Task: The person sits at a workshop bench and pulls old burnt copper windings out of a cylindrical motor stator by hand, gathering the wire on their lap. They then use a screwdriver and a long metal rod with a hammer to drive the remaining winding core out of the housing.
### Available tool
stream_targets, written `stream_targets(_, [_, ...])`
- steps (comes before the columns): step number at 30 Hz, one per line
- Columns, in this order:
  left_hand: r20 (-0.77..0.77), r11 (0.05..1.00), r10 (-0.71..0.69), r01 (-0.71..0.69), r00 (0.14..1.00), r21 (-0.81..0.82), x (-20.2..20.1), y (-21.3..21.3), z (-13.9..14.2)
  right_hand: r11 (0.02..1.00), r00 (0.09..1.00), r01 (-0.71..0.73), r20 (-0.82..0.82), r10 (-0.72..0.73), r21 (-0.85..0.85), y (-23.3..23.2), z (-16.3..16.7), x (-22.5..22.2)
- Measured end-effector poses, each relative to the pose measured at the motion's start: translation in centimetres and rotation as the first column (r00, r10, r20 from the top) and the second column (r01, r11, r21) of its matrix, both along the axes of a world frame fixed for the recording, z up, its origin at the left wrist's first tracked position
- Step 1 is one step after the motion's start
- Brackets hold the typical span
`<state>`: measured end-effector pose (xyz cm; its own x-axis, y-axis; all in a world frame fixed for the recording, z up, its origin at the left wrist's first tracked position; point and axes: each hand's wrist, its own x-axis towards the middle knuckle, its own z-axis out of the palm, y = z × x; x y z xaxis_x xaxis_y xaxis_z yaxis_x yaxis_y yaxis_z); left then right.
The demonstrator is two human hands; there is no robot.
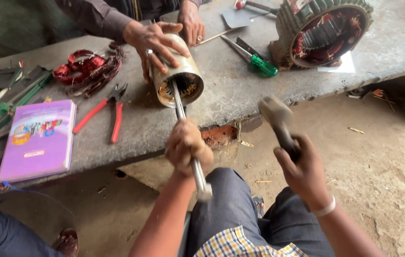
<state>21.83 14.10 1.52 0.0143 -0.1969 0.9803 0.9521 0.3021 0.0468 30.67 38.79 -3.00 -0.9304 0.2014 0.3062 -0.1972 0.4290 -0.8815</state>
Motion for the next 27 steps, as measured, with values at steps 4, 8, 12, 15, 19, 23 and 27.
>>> stream_targets(4, [0.063, 0.987, -0.074, 0.082, 0.995, -0.136, 4.3, -0.7, 1.8, 0.914, 0.999, 0.034, -0.031, -0.024, 0.405, -0.4, 2.3, -8.4])
stream_targets(8, [0.138, 0.950, -0.124, 0.157, 0.983, -0.271, 8.3, -2.5, 2.6, 0.653, 0.985, 0.148, -0.169, -0.031, 0.743, -2.2, 4.2, -14.5])
stream_targets(12, [0.222, 0.880, -0.239, 0.308, 0.945, -0.362, 11.0, -3.6, 3.1, 0.588, 0.900, 0.341, -0.436, 0.023, 0.734, -4.1, 6.6, -13.3])
stream_targets(15, [0.337, 0.764, -0.362, 0.484, 0.869, -0.426, 12.1, -2.6, 3.2, 0.864, 0.929, -0.367, 0.079, 0.362, 0.344, -4.0, 7.9, -7.8])
stream_targets(19, [0.533, 0.565, -0.478, 0.709, 0.698, -0.423, 13.4, 3.3, 1.6, 0.388, 0.405, -0.332, 0.242, 0.882, -0.860, -4.2, 6.2, 0.5])
stream_targets(23, [0.679, 0.382, -0.516, 0.850, 0.522, -0.363, 15.3, 7.2, -0.3, 0.673, 0.576, -0.187, 0.475, 0.665, -0.715, -0.9, 4.5, 4.1])
stream_targets(27, [0.707, 0.384, -0.499, 0.860, 0.500, -0.337, 9.8, 2.7, 1.2, 0.760, 0.760, -0.144, 0.421, 0.496, -0.634, 4.5, 4.6, 3.7])
